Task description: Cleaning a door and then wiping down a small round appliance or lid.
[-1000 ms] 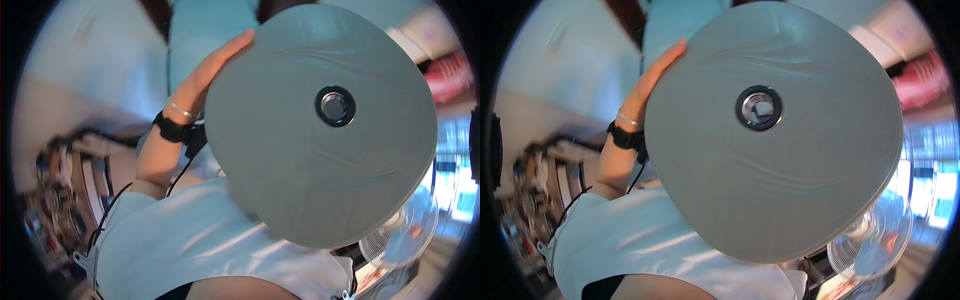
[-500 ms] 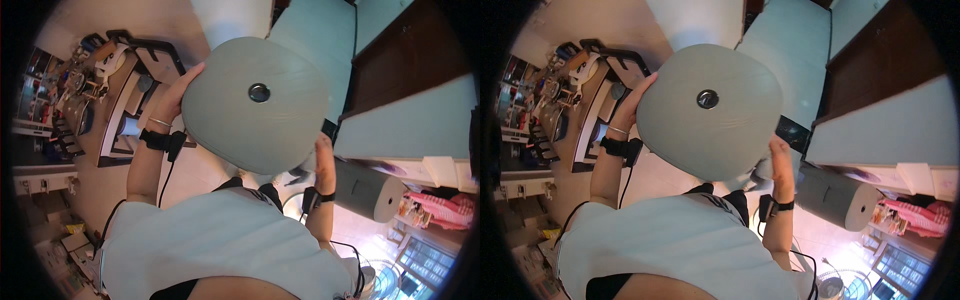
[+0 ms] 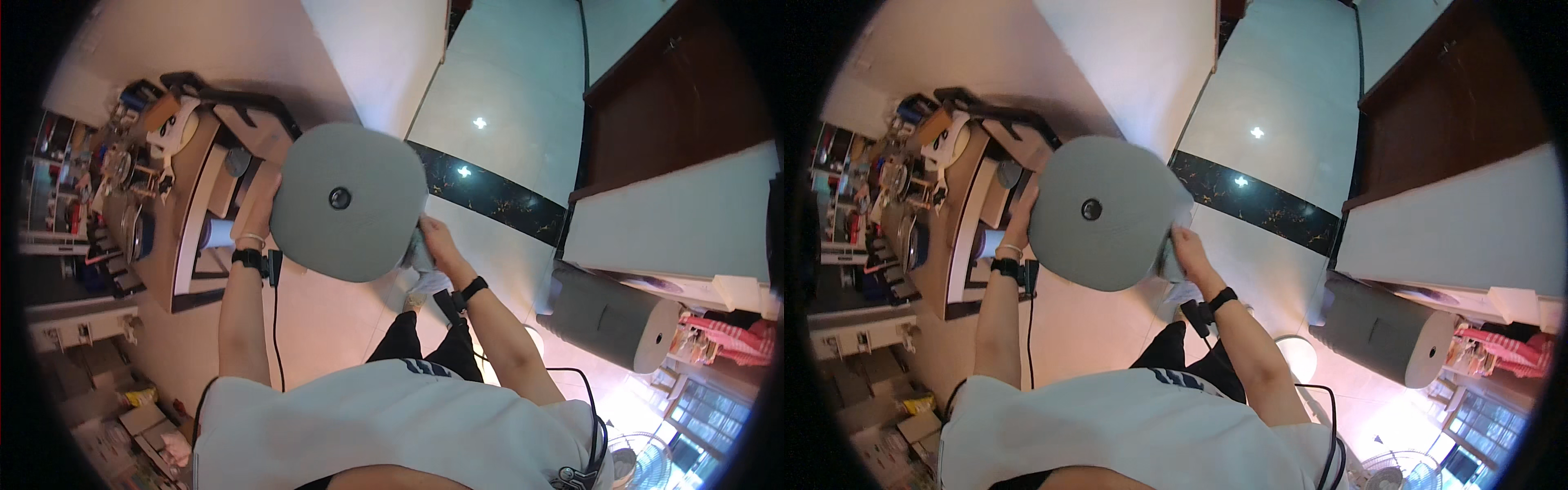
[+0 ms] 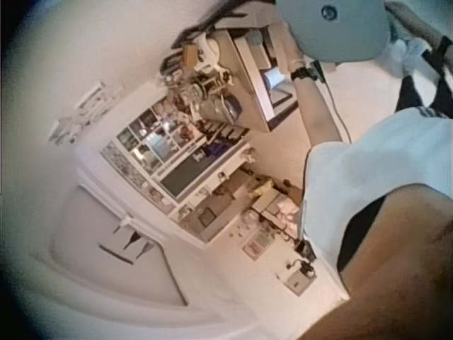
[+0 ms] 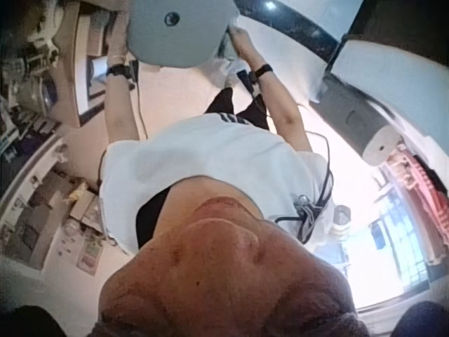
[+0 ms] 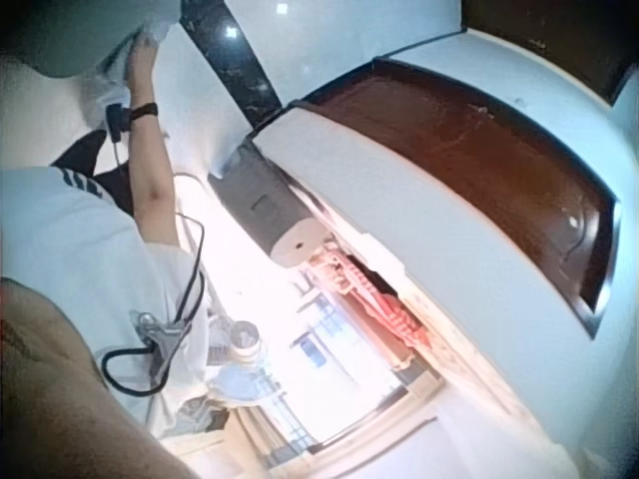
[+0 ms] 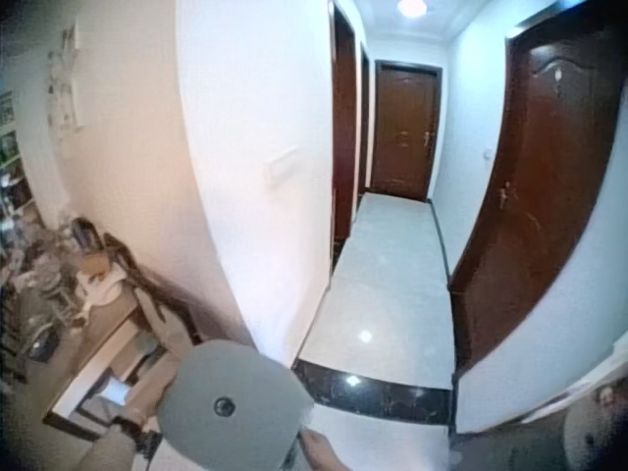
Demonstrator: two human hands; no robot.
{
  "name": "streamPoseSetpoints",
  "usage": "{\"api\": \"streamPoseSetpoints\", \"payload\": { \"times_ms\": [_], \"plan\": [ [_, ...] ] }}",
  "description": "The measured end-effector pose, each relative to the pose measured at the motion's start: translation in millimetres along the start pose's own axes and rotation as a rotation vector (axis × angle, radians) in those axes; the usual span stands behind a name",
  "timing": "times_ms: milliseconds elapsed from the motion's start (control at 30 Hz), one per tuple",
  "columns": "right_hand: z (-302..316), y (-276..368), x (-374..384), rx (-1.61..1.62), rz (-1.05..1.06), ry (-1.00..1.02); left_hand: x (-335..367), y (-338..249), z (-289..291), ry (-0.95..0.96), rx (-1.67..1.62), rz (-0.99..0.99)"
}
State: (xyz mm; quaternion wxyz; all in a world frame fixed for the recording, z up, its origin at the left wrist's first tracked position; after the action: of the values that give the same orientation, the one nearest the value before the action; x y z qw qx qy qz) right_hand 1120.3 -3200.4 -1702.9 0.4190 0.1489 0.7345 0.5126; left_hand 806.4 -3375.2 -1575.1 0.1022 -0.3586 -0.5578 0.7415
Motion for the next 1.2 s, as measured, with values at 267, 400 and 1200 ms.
{"api": "streamPoseSetpoints", "payload": {
  "times_ms": [267,400,1200],
  "plan": [
    [-33.0,-66.2,15.9,-0.412,0.091,-0.086,51.7,136.3,20.5,0.022,0.416,0.045],
    [-16.6,-32.0,-18.1,-0.107,-0.097,0.188,41.3,140.2,-51.5,0.123,0.567,-0.058],
    [367.9,66.6,-497.7,-0.094,0.273,-1.220,-376.2,-66.2,-637.0,1.784,0.435,0.219]
  ]
}}
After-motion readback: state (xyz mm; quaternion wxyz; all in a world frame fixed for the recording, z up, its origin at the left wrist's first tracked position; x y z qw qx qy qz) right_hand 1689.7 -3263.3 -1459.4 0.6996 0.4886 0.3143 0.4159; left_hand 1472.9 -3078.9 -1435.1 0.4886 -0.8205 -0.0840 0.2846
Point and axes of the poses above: each hand's wrist, its own x-axis towards the middle knuckle, its own z-axis out of the back of the hand, y = z × x, the point moved 3 cm from there along x, towards the middle knuckle, and after that the axes turned 1 degree about -y, right-handed, at the moved point
